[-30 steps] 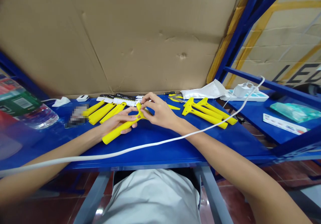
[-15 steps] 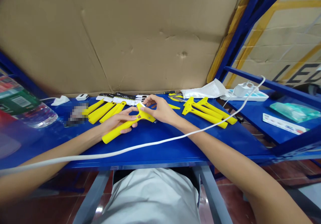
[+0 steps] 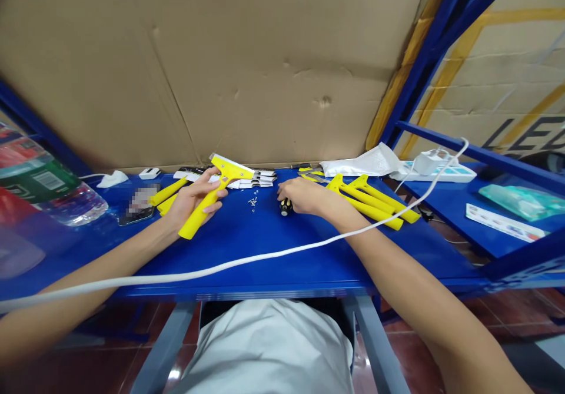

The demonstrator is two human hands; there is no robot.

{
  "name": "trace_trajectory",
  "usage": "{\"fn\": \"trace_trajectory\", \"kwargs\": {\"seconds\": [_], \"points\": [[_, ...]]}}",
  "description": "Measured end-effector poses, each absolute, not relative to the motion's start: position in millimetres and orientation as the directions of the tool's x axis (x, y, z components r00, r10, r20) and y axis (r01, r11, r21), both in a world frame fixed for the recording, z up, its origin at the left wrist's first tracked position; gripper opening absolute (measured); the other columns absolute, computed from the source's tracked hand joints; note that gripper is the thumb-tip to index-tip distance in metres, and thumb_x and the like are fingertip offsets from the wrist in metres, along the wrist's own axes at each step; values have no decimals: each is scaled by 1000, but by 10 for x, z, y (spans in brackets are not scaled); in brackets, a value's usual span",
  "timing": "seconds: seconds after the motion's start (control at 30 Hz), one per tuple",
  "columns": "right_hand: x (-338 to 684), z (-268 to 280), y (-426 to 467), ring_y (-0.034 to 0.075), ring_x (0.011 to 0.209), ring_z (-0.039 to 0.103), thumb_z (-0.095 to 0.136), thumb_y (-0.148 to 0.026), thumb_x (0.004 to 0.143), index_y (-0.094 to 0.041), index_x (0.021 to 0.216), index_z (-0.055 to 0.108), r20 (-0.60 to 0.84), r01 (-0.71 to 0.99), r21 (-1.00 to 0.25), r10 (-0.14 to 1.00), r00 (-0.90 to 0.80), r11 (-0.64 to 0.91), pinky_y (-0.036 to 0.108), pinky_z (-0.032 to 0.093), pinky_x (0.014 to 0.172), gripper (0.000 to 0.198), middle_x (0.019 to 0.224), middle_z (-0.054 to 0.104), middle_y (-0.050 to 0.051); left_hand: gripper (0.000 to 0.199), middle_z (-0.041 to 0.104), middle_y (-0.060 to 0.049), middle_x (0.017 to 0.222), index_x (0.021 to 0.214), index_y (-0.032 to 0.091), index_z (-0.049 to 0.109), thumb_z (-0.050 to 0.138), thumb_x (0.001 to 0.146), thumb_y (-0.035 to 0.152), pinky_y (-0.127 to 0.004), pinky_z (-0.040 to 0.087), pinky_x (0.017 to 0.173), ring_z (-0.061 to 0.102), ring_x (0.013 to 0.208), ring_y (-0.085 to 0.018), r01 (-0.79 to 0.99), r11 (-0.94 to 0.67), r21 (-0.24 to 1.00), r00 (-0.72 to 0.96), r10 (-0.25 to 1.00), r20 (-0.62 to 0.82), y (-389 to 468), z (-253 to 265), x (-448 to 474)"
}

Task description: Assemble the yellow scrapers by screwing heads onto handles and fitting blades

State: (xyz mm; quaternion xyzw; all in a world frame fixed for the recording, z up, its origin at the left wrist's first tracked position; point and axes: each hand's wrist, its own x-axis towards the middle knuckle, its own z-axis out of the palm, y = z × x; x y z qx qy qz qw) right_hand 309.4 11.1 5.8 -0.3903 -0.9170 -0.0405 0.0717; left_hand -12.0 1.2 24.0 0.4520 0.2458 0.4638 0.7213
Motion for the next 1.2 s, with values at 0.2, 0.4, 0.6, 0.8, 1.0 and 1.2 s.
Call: {"fn": "trace_trajectory", "kwargs": {"seconds": [0.2,0.4,0.6,0.8,1.0,1.2], "points": [[2941,152,-32,29,94,80,69,-3,86,-22,107,81,342,764,34,711,-615,645,36,57,78,30,109,84,11,52,70,-4,110,125,25,63,85,81,10,-14,43,40,70,75,-13,-396,136,908,433,900,54,62,187,-102],[2838,284,-154,32,120,78,65,-29,106,-30,159,48,792,641,-275,547,-272,717,50,63,104,55,137,78,10,53,73,-6,112,126,22,61,85,80,9,-14,43,41,71,76,-12,-365,156,918,381,925,-6,83,171,-63],[2686,354,-251,35,125,76,73,-66,101,-38,169,28,872,399,-472,484,78,786,58,67,106,86,144,72,13,56,74,-7,108,125,21,58,84,77,9,-15,42,41,71,74,-14,-356,166,920,343,938,-36,70,183,-40],[2644,303,-237,33,120,80,74,-69,99,-37,159,36,824,344,-553,560,89,759,54,69,106,78,128,76,11,58,74,-8,108,127,21,56,83,77,8,-16,41,40,71,72,-14,-342,175,923,325,944,-59,29,220,-11],[2585,261,-251,31,115,82,75,-67,99,-34,150,41,811,305,-568,583,49,765,52,68,106,70,117,77,8,63,74,-6,108,131,21,58,85,76,9,-15,40,40,71,73,-13,-352,165,921,336,941,-41,29,209,-18],[2575,239,-241,30,115,83,81,-68,94,-33,143,44,789,274,-601,612,55,751,50,68,106,70,115,79,7,58,74,-6,108,127,22,59,88,78,13,-15,42,40,70,74,-13,-352,140,926,363,932,-3,22,186,-33]]}}
